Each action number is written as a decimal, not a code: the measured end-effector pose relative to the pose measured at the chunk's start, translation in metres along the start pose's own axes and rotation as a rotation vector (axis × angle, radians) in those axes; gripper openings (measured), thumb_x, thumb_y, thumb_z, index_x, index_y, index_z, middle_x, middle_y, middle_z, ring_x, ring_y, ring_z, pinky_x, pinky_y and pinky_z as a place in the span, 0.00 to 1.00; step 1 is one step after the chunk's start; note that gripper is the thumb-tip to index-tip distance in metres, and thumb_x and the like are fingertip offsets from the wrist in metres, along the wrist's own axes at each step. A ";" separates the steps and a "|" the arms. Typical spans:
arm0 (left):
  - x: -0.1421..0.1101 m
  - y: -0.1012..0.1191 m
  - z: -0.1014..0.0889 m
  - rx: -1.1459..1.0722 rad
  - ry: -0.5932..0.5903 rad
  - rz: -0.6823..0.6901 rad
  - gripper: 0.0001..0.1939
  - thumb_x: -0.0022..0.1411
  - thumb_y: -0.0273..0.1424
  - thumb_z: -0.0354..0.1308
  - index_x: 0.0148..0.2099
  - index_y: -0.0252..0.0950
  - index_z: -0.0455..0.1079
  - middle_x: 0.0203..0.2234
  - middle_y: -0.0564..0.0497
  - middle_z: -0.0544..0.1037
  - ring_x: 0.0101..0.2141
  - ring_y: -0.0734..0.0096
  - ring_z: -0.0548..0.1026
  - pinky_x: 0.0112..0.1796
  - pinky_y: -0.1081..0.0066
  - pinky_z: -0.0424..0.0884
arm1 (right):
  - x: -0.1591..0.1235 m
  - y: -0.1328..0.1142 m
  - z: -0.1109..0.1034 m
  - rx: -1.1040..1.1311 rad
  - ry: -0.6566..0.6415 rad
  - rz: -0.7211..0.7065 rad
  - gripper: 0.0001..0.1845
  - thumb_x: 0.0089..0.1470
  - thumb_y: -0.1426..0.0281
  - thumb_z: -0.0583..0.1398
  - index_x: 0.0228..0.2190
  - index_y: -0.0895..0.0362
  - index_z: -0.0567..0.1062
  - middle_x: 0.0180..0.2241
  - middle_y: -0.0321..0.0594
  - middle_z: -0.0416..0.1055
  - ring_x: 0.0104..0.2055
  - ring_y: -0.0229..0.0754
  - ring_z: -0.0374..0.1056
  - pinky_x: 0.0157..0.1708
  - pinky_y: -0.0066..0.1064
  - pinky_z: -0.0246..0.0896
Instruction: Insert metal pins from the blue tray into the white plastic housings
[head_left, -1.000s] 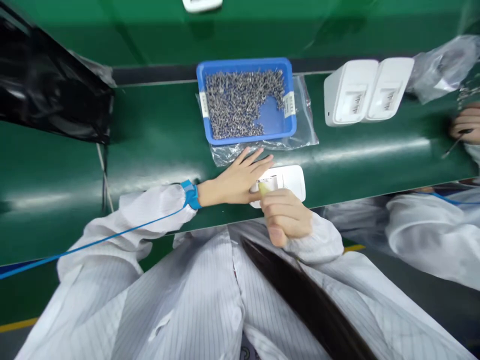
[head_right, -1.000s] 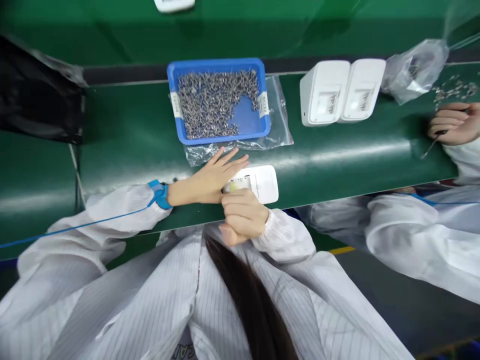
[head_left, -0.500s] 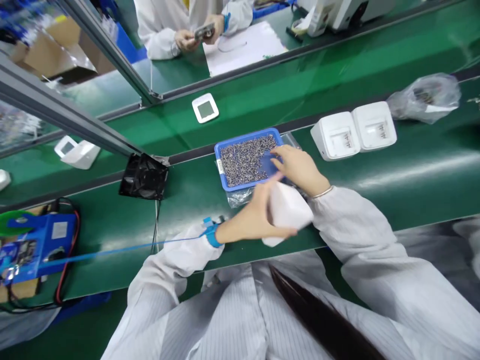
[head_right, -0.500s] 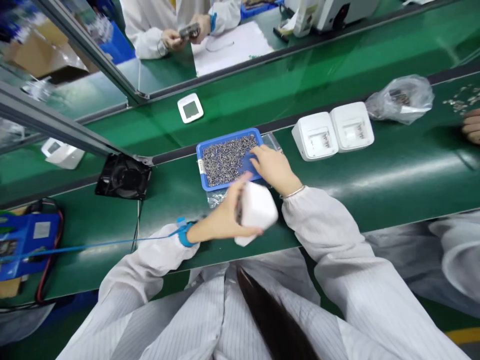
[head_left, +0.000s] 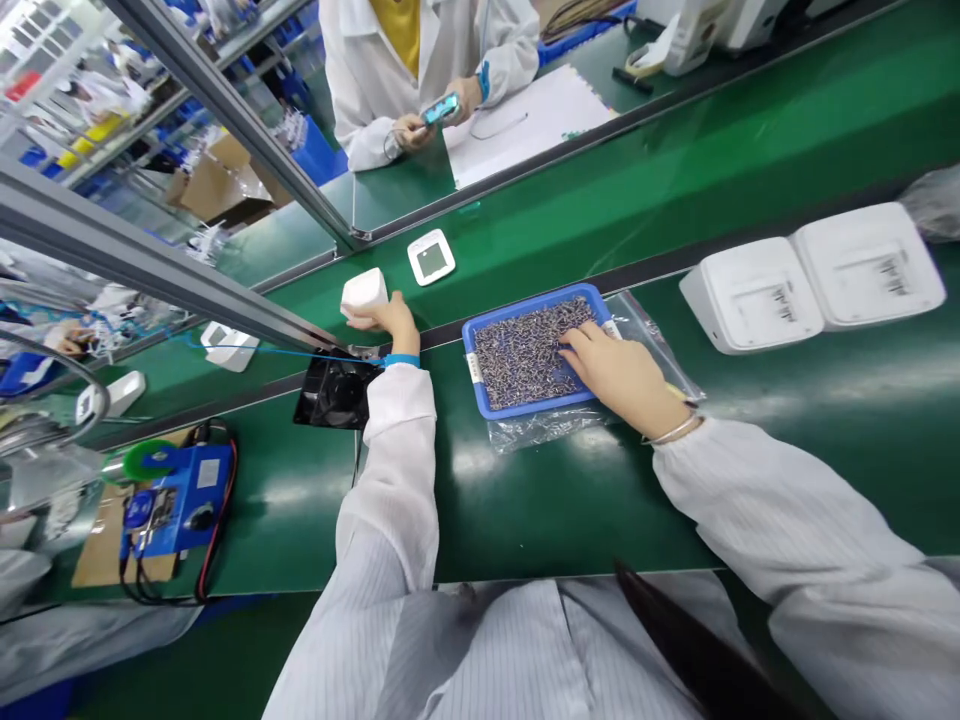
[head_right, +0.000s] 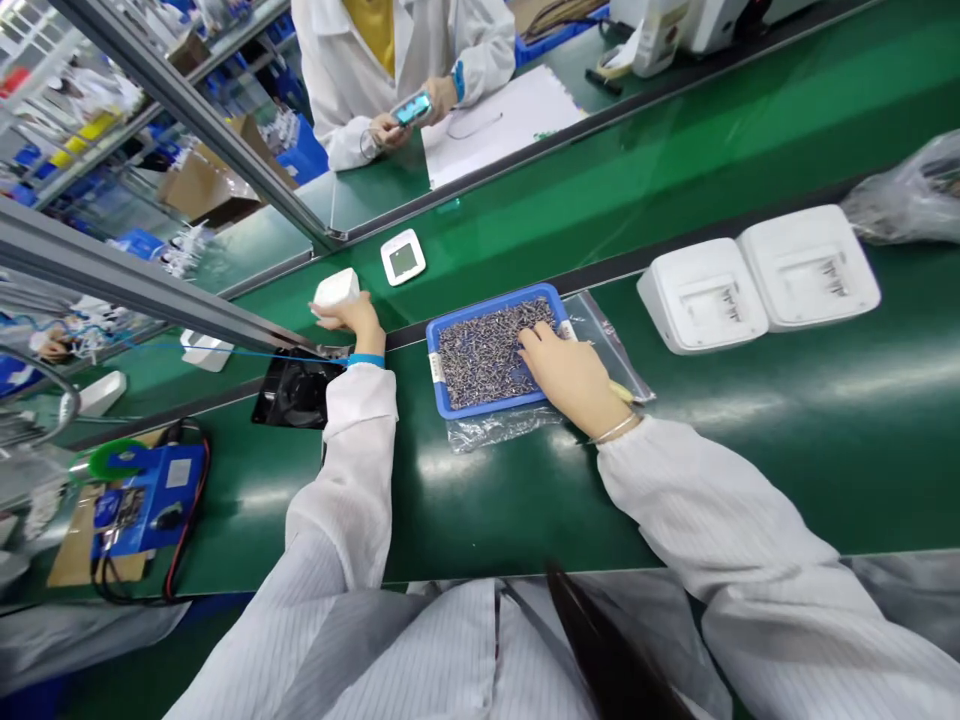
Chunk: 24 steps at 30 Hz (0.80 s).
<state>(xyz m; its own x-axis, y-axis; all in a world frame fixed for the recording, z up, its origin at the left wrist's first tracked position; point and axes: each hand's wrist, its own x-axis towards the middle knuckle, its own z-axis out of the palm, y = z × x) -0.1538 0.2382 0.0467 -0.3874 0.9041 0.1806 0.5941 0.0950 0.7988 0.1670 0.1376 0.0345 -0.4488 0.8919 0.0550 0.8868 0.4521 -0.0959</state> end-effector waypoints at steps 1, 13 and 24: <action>-0.007 0.002 0.007 0.023 0.065 -0.027 0.32 0.72 0.35 0.52 0.71 0.36 0.44 0.70 0.32 0.45 0.71 0.48 0.48 0.66 0.35 0.44 | -0.001 -0.001 0.000 -0.012 -0.005 0.007 0.21 0.69 0.63 0.43 0.49 0.57 0.71 0.46 0.47 0.72 0.34 0.43 0.70 0.26 0.34 0.43; -0.137 0.069 0.074 0.280 -0.082 0.504 0.24 0.71 0.27 0.42 0.67 0.39 0.48 0.71 0.48 0.17 0.71 0.62 0.18 0.71 0.49 0.40 | 0.001 -0.006 0.000 -0.003 0.027 0.011 0.21 0.69 0.62 0.44 0.47 0.56 0.73 0.46 0.45 0.72 0.36 0.44 0.71 0.26 0.34 0.39; -0.165 0.051 0.071 0.315 -0.180 0.500 0.25 0.66 0.27 0.53 0.63 0.37 0.55 0.72 0.41 0.28 0.71 0.49 0.22 0.69 0.43 0.39 | 0.002 0.002 -0.006 0.117 0.039 0.182 0.21 0.69 0.63 0.45 0.49 0.61 0.71 0.49 0.51 0.74 0.41 0.47 0.73 0.32 0.35 0.52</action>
<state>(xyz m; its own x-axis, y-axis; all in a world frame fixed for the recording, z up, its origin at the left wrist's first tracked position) -0.0096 0.1235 0.0175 0.1009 0.9243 0.3680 0.8633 -0.2652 0.4294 0.1680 0.1404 0.0408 -0.2761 0.9589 0.0647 0.9329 0.2836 -0.2220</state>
